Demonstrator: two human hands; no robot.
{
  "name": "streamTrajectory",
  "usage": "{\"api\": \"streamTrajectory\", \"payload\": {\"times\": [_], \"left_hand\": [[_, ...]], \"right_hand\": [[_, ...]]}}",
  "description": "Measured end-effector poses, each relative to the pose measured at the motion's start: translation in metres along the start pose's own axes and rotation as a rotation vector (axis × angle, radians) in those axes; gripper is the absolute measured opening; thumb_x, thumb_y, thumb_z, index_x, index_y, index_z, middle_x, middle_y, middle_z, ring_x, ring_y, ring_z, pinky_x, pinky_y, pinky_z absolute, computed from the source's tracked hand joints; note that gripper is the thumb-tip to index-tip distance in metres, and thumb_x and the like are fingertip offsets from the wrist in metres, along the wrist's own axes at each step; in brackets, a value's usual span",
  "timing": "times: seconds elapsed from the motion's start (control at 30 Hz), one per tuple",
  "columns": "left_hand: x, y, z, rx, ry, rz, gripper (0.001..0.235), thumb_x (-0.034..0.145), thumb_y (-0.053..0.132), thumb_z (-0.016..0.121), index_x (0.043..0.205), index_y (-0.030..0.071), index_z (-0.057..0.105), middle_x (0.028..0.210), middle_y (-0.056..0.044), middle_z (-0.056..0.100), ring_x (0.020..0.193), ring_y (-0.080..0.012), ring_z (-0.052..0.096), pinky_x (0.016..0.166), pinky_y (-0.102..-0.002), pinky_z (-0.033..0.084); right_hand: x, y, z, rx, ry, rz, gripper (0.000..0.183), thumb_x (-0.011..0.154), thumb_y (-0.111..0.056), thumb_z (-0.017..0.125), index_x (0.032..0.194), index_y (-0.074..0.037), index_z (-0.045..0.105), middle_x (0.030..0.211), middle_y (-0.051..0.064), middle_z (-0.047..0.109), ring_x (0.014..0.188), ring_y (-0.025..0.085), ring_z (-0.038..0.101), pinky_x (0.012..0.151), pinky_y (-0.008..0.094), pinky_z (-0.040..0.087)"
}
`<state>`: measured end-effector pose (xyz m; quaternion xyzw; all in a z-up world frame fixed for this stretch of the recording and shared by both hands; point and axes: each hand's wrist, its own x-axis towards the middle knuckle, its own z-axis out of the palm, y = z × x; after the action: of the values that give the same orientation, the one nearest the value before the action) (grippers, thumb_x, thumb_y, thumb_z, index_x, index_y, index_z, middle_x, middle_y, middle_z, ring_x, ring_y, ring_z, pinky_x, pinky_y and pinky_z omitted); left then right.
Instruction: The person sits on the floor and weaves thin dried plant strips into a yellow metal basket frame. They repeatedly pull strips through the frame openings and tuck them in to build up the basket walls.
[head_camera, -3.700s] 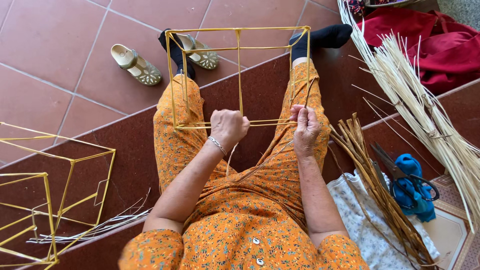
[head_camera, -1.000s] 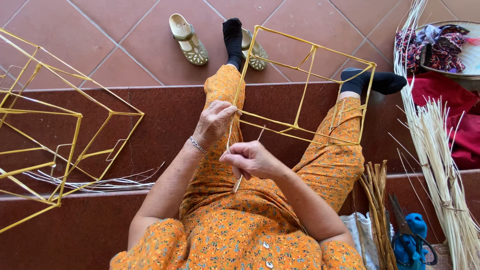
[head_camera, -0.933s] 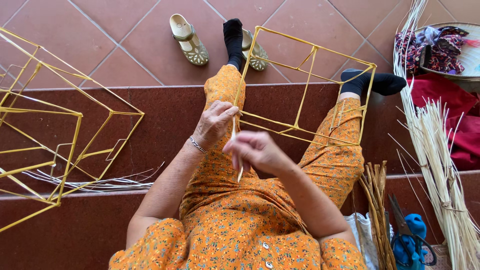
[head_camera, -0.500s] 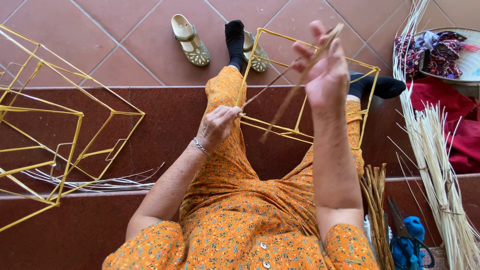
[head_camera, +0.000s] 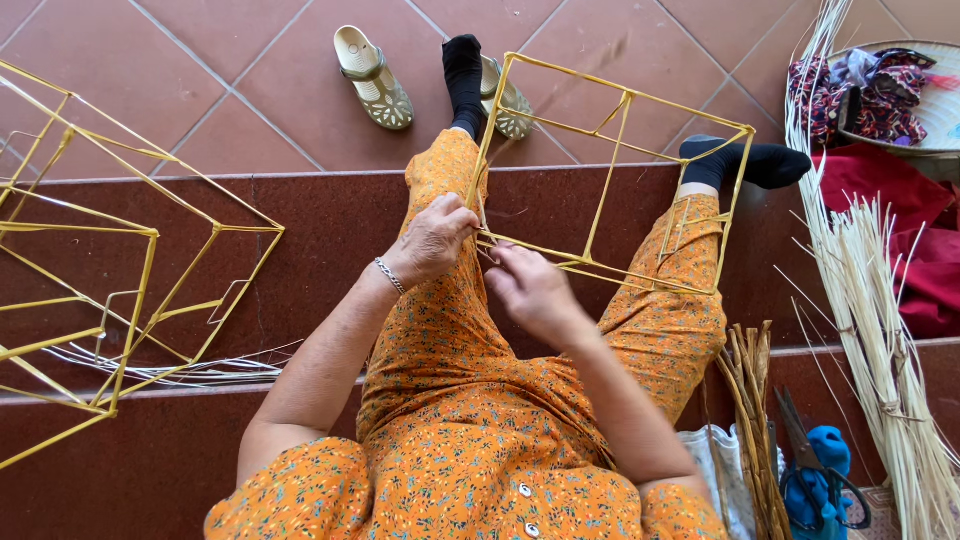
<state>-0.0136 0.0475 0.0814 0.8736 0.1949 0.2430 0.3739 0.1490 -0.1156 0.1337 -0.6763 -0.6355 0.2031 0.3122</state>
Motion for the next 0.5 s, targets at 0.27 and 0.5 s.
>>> {"api": "streamTrajectory", "payload": {"times": [0.27, 0.5], "left_hand": [[-0.013, 0.008, -0.008, -0.108, 0.048, 0.033, 0.046, 0.093, -0.002, 0.066, 0.137, 0.005, 0.058, 0.125, -0.016, 0.068, 0.114, -0.0302, 0.066, 0.097, -0.039, 0.055], [-0.024, 0.012, 0.003, -0.235, 0.137, -0.122, 0.056, 0.094, 0.001, 0.071, 0.141, 0.013, 0.044, 0.109, -0.012, 0.073, 0.097, -0.0256, 0.075, 0.083, -0.035, 0.062]], "right_hand": [[-0.017, -0.015, 0.062, 0.041, -0.058, 0.12, 0.031, 0.103, -0.019, 0.062, 0.128, -0.001, 0.058, 0.088, 0.008, 0.074, 0.079, 0.02, 0.075, 0.078, 0.042, 0.056], [-0.029, -0.058, 0.036, 0.546, -0.378, 0.14, 0.02, 0.107, -0.019, 0.057, 0.109, -0.003, 0.069, 0.06, 0.005, 0.063, 0.052, 0.015, 0.065, 0.049, 0.03, 0.053]]}}
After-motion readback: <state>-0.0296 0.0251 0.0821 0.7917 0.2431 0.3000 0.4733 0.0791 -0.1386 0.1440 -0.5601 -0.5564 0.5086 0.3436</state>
